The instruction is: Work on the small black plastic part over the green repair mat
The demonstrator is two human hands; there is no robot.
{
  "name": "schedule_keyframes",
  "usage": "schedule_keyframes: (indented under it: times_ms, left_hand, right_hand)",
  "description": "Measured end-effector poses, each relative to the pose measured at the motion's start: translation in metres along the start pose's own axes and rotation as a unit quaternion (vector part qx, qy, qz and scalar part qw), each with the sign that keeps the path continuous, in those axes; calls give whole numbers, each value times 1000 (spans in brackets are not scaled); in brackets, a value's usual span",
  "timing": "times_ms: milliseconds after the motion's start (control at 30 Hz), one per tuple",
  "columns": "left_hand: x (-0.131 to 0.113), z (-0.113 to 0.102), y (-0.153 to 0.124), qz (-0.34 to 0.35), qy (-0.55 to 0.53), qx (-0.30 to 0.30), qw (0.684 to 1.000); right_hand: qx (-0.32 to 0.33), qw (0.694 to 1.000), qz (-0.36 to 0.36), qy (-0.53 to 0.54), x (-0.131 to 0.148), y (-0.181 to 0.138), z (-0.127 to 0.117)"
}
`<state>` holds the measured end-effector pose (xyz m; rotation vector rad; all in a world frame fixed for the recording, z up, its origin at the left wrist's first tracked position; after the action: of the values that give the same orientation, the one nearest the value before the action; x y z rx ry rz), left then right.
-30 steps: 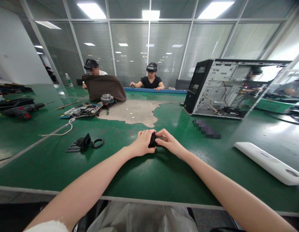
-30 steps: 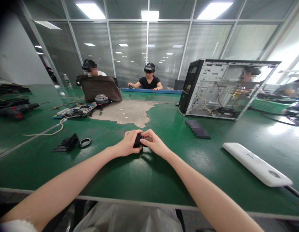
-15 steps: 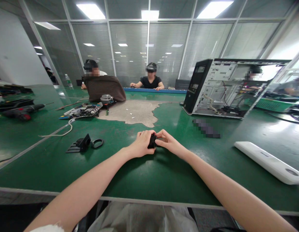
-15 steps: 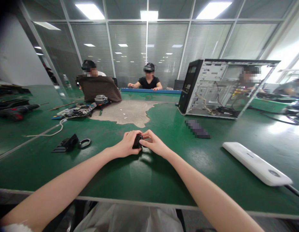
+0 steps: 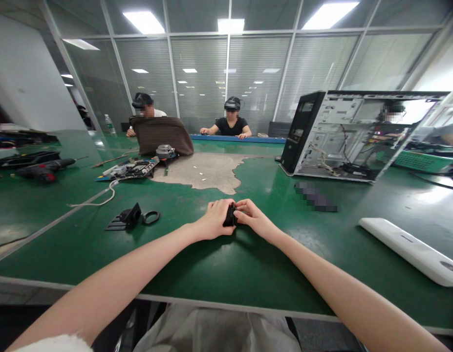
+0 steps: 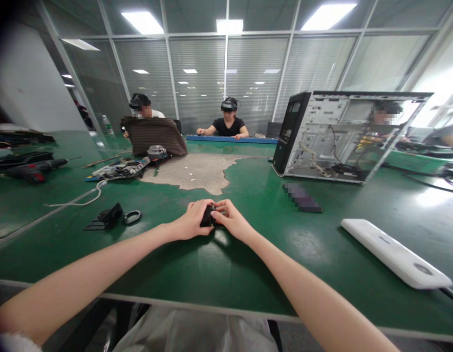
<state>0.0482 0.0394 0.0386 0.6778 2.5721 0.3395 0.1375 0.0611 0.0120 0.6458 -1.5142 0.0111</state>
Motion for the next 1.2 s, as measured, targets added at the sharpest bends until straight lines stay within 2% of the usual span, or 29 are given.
schedule_keyframes:
  times_ms: [167,333,433,767,867,1000,1200]
  left_hand:
    - [-1,-2,-2,9,-9,-9,1000]
    - [-1,-1,0,16,-18,5,1000]
    - [1,0,0,14,-17,6,1000]
    - [-1,-1,-1,18,-15,2,1000]
    - [-2,-2,-1,17,-18,3,1000]
    - [-3,-3,-1,19,-18,8,1000]
    - [-2,-3,-2,14,-15,5,1000]
  right_hand:
    - [14,1000,7,-11,-1,1,0]
    - [60,996,-69,-15,15,-1,4]
    - [83,993,-80,-12,17,-4,8]
    - [26,997,-49,-60,10,-1,1]
    - [49,996,-36,-62,8,-2,3]
    - [90,993,-67,-34,15,-4,8]
    - [55,996,-57,-46,15,-2,4]
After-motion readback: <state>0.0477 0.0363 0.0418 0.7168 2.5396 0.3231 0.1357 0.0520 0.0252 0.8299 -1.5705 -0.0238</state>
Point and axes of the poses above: each hand's wrist, its own y-axis towards the middle knuckle, its own z-axis out of the palm, x = y × z, the point moved 8 cm from there along y, towards the middle knuckle, and after that the axes turned 14 degrees about -z, right-handed, at the moved point
